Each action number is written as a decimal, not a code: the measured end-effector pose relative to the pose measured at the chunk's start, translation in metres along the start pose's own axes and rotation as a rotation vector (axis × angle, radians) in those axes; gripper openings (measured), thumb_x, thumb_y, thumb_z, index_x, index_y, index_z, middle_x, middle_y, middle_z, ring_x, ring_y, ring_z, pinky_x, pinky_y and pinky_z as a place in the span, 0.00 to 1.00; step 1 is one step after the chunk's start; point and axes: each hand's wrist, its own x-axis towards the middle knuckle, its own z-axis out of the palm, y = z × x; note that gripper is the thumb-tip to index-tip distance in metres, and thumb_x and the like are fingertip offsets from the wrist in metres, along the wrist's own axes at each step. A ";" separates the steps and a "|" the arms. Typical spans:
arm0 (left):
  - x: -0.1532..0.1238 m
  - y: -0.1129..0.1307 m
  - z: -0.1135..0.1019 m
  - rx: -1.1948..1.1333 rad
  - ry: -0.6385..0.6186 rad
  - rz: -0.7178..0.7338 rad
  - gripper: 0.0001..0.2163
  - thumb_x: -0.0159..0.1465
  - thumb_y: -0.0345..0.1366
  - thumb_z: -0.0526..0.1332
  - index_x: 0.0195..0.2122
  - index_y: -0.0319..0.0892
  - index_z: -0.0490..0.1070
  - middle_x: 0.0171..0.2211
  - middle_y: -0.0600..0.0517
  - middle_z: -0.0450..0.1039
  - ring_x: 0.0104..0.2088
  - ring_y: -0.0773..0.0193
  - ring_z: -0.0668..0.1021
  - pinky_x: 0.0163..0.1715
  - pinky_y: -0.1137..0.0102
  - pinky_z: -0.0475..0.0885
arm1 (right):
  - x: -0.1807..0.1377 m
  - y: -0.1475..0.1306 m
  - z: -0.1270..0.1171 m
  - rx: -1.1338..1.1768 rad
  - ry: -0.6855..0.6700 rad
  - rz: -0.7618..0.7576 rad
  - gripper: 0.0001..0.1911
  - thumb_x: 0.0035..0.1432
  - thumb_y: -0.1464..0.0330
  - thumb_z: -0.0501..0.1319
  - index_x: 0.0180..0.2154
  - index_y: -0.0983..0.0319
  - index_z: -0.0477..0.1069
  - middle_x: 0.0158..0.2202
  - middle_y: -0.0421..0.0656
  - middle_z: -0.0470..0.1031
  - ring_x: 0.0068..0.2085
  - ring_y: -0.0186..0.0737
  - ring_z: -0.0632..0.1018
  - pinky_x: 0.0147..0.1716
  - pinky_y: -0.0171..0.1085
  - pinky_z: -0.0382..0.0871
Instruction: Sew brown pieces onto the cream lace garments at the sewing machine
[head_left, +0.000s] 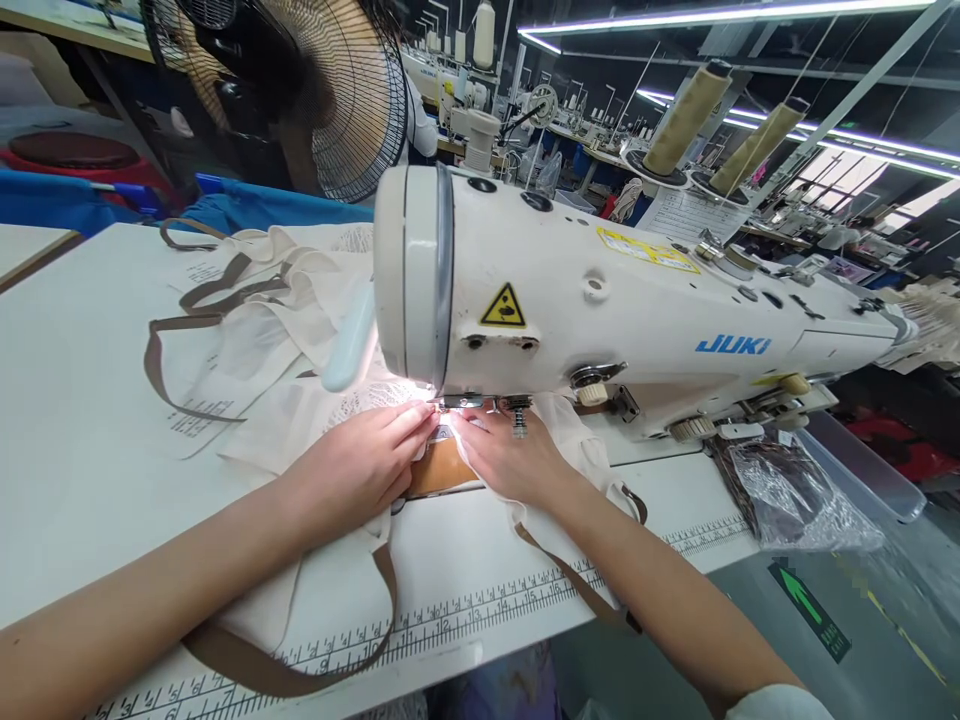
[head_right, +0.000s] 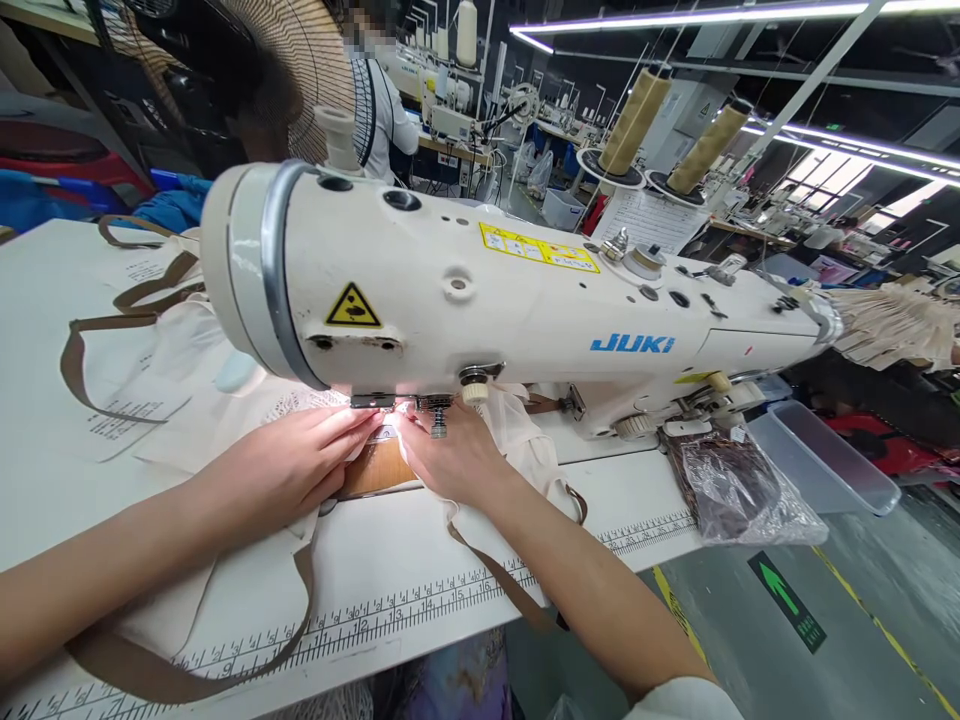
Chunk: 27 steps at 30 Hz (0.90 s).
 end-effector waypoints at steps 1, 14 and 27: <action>0.000 0.000 0.000 0.003 0.000 -0.001 0.20 0.68 0.25 0.48 0.55 0.34 0.74 0.52 0.40 0.77 0.53 0.53 0.78 0.52 0.60 0.78 | 0.000 0.000 0.000 -0.002 0.000 -0.004 0.16 0.69 0.74 0.51 0.47 0.57 0.75 0.56 0.45 0.76 0.58 0.44 0.73 0.51 0.43 0.71; 0.001 -0.001 0.000 0.012 0.051 0.031 0.19 0.69 0.25 0.47 0.55 0.32 0.73 0.52 0.40 0.77 0.52 0.54 0.78 0.51 0.62 0.77 | -0.002 -0.001 0.007 -0.041 0.015 -0.004 0.13 0.70 0.73 0.52 0.48 0.60 0.73 0.50 0.49 0.76 0.52 0.44 0.74 0.49 0.44 0.71; -0.001 -0.002 0.002 -0.103 0.031 -0.011 0.20 0.67 0.25 0.52 0.57 0.34 0.73 0.54 0.38 0.76 0.55 0.50 0.78 0.55 0.58 0.78 | 0.000 -0.003 -0.002 -0.074 -0.014 0.000 0.14 0.70 0.73 0.50 0.46 0.60 0.74 0.52 0.49 0.75 0.52 0.45 0.73 0.49 0.43 0.70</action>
